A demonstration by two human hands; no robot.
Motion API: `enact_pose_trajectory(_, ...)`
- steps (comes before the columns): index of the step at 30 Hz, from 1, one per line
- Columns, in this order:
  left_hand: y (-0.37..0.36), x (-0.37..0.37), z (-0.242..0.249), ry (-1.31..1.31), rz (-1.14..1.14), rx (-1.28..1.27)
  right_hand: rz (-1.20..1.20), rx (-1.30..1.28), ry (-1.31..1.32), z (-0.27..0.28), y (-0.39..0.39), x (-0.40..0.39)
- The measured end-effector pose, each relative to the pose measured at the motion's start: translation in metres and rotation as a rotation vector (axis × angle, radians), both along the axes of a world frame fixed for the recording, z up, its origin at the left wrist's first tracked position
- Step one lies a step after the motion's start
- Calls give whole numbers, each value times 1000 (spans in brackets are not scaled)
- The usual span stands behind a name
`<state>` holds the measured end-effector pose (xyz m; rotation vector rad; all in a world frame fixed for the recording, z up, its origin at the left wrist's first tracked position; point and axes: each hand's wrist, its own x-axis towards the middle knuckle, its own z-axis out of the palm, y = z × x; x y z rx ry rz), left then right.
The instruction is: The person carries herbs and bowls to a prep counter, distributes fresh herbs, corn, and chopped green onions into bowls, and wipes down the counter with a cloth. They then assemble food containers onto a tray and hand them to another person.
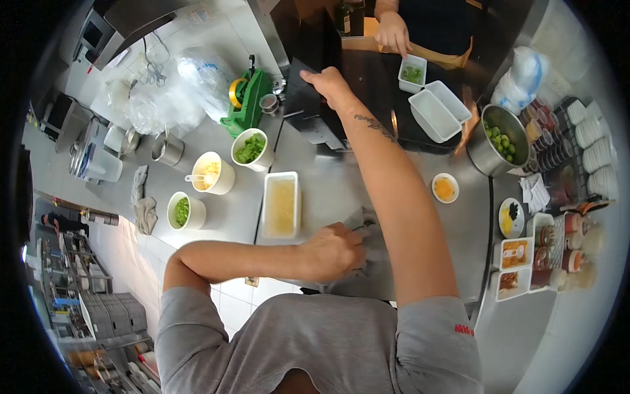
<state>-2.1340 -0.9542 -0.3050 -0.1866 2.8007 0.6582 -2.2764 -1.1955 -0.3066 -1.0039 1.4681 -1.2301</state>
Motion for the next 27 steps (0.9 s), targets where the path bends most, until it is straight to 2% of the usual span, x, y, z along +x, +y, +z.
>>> enact_pose_trajectory(1, 0, 12, -1, 30, 21, 35, -146, -42, -49, -6, -10, 9)
enact_pose_trajectory(3, 3, 41, -1, 164, 106, 152, -46, -43, -33, -11, -20, 4)
enact_pose_trajectory(5, 3, 67, -2, 204, 74, 143, 25, -25, -70, -5, -11, 2)
enact_pose_trajectory(12, -25, 124, 4, 347, 92, 172, 29, -145, -267, 55, 54, 9)
enact_pose_trajectory(15, -39, 132, 14, 346, 146, 270, 47, -213, -167, 73, 78, 14)
enact_pose_trajectory(16, -43, 134, 20, 334, 171, 311, 64, -210, -142, 81, 90, 18)
enact_pose_trajectory(19, -71, 152, 44, 155, 38, 241, -11, -308, -23, 104, 124, 31)
enact_pose_trajectory(21, -86, 172, 94, 82, 48, 234, 55, -252, -169, 127, 159, 41)
enact_pose_trajectory(22, -91, 182, 118, 106, 159, 205, 89, -225, -242, 138, 178, 47)
enact_pose_trajectory(23, -96, 190, 142, 236, 260, 223, 122, -208, -258, 148, 197, 54)
enact_pose_trajectory(24, -106, 206, 130, 677, 371, 70, 123, -193, -213, 152, 214, 60)
enact_pose_trajectory(26, -99, 181, 187, 876, 514, 22, 123, -168, -121, 158, 249, 70)
enact_pose_trajectory(27, -97, 166, 203, 1008, 399, -22, 116, -169, -49, 161, 270, 76)
